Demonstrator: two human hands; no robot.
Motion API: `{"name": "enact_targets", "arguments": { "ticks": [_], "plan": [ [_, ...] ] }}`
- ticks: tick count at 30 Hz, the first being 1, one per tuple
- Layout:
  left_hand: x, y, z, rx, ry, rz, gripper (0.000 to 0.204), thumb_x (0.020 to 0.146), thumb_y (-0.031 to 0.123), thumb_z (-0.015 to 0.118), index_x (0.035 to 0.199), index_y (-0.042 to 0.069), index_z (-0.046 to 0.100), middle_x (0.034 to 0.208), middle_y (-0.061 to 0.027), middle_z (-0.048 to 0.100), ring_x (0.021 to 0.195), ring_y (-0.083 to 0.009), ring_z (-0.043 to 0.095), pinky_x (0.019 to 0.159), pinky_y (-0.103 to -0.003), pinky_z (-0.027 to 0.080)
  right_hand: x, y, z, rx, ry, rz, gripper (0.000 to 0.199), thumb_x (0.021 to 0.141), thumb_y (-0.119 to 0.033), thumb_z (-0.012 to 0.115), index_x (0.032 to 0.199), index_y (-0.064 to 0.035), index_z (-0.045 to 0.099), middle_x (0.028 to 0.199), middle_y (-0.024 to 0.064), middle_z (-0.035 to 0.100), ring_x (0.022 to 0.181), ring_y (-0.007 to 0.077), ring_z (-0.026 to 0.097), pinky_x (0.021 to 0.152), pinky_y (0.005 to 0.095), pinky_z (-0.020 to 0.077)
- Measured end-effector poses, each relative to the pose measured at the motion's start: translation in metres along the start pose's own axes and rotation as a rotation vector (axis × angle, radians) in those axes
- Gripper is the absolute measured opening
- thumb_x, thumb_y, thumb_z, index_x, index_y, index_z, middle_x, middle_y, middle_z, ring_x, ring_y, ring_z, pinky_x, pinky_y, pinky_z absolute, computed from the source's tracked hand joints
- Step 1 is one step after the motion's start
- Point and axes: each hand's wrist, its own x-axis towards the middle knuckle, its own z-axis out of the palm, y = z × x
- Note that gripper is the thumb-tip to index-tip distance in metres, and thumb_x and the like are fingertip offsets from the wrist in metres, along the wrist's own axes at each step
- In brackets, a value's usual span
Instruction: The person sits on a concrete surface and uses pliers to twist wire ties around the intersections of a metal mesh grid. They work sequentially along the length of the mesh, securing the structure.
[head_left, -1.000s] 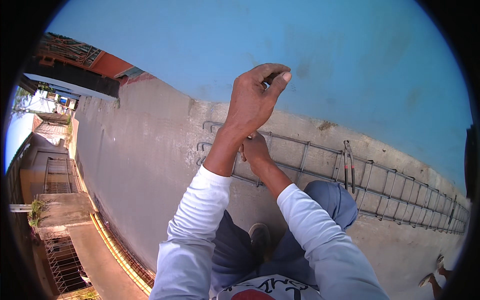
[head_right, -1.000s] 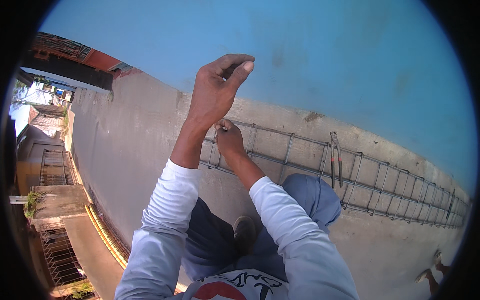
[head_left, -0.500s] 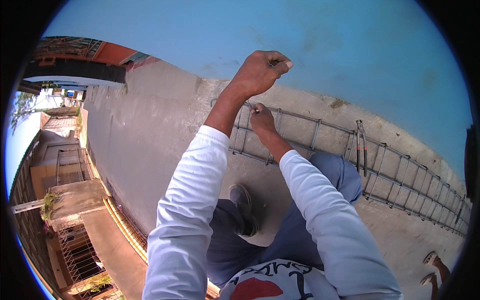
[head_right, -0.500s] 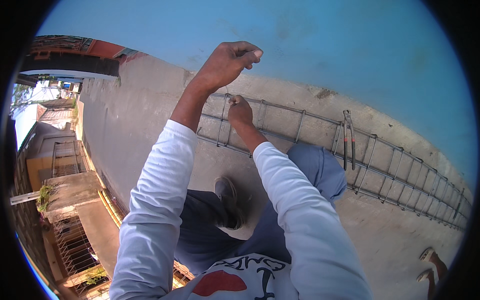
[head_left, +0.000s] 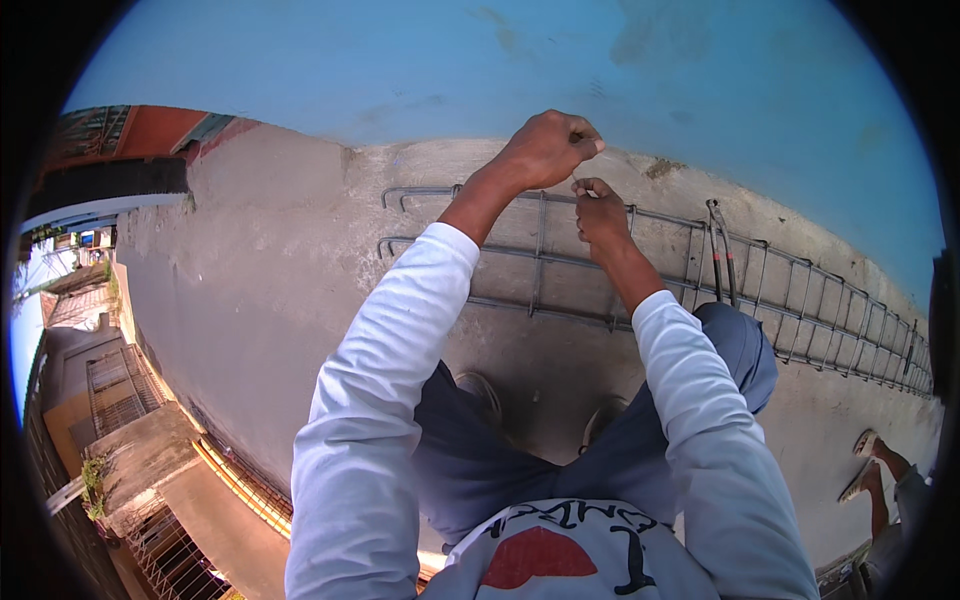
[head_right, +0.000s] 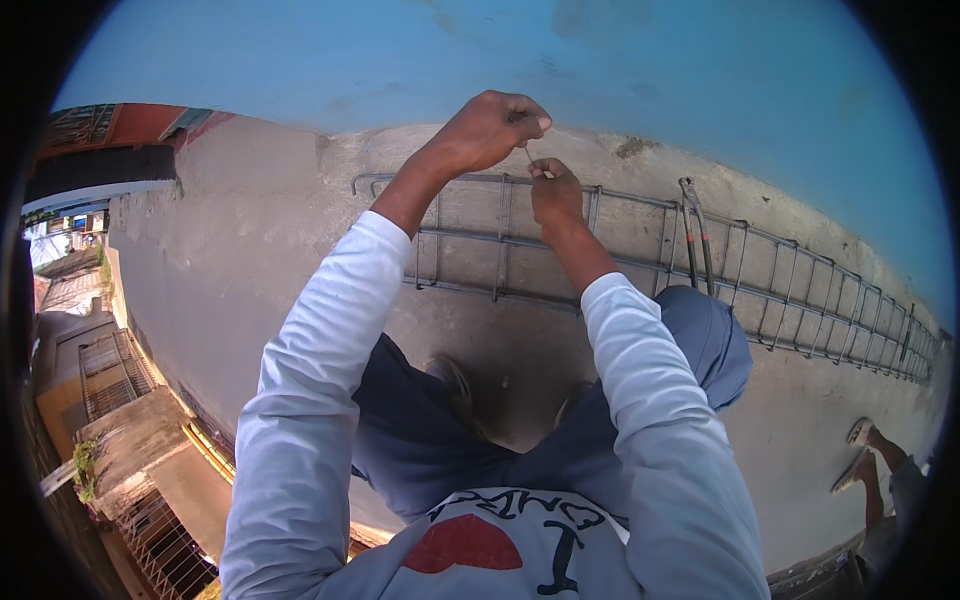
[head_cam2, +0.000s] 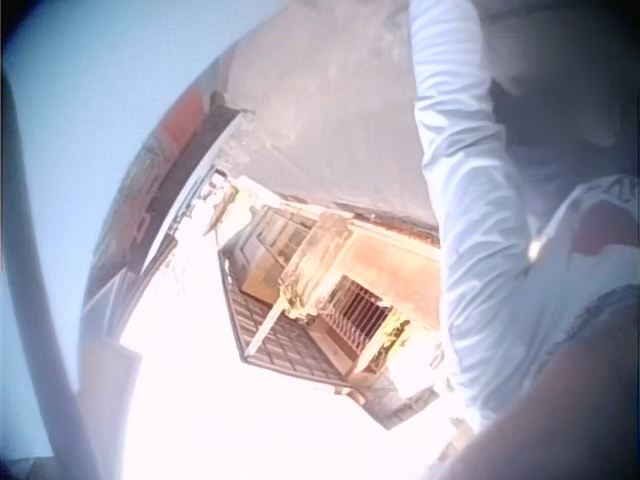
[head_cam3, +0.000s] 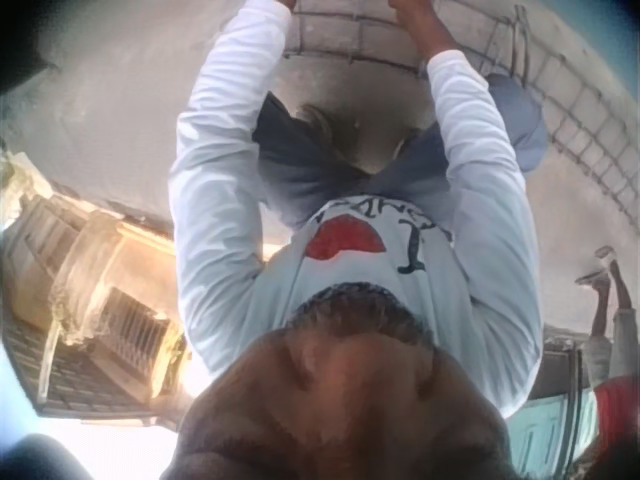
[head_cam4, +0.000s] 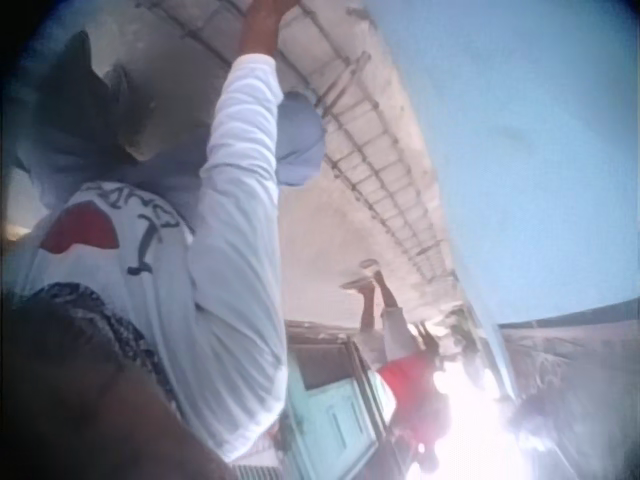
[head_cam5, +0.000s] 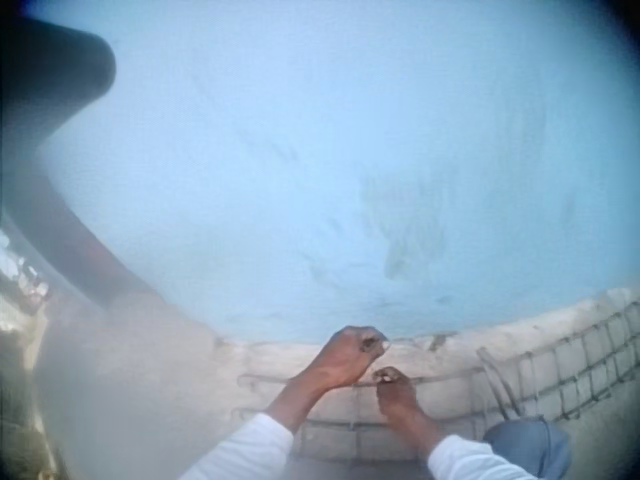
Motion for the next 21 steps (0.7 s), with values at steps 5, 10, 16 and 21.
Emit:
{"name": "enact_targets", "arguments": {
  "ticks": [5, 10, 16, 21],
  "plan": [
    [0.003, -0.010, 0.000, 0.086, -0.105, 0.042, 0.039, 0.097, 0.035, 0.062, 0.119, 0.004, 0.071, 0.112, -0.0189, 0.073, 0.106, -0.0311, 0.069, 0.095, -0.042, 0.053, -0.002, 0.007, -0.021, -0.032, 0.106, -0.111, 0.011, 0.104, -0.019, 0.055, 0.106, -0.0118, 0.062, 0.069, -0.0049, 0.047, 0.053, 0.0051, 0.037, 0.045, 0.0246, 0.0294],
    [0.033, -0.039, 0.017, 0.274, -0.208, 0.066, 0.032, 0.099, 0.028, 0.062, 0.118, 0.004, 0.071, 0.116, -0.0181, 0.072, 0.107, -0.0341, 0.068, 0.096, -0.042, 0.052, -0.002, 0.067, -0.021, 0.161, 0.318, -0.223, 0.014, 0.104, -0.018, 0.053, 0.111, -0.0091, 0.062, 0.070, -0.0045, 0.048, 0.058, 0.0045, 0.040, 0.049, 0.0233, 0.0325],
    [0.045, -0.039, 0.064, 0.294, -0.394, 0.169, 0.029, 0.099, 0.026, 0.062, 0.115, 0.004, 0.072, 0.112, -0.0184, 0.073, 0.104, -0.0345, 0.069, 0.094, -0.043, 0.052, -0.066, 0.120, -0.002, 0.248, 0.655, -0.297, 0.018, 0.106, -0.017, 0.050, 0.115, -0.0050, 0.059, 0.076, -0.0041, 0.049, 0.064, 0.0038, 0.040, 0.055, 0.0209, 0.0338],
    [0.051, -0.012, 0.122, 0.295, -0.506, 0.364, 0.029, 0.098, 0.025, 0.063, 0.115, 0.003, 0.072, 0.109, -0.0195, 0.073, 0.102, -0.0341, 0.069, 0.092, -0.043, 0.052, -0.101, 0.214, 0.000, 0.389, 1.057, -0.172, 0.019, 0.107, -0.016, 0.047, 0.115, -0.0037, 0.058, 0.084, -0.0017, 0.050, 0.069, 0.0065, 0.041, 0.063, 0.0240, 0.0367]
  ]
}}
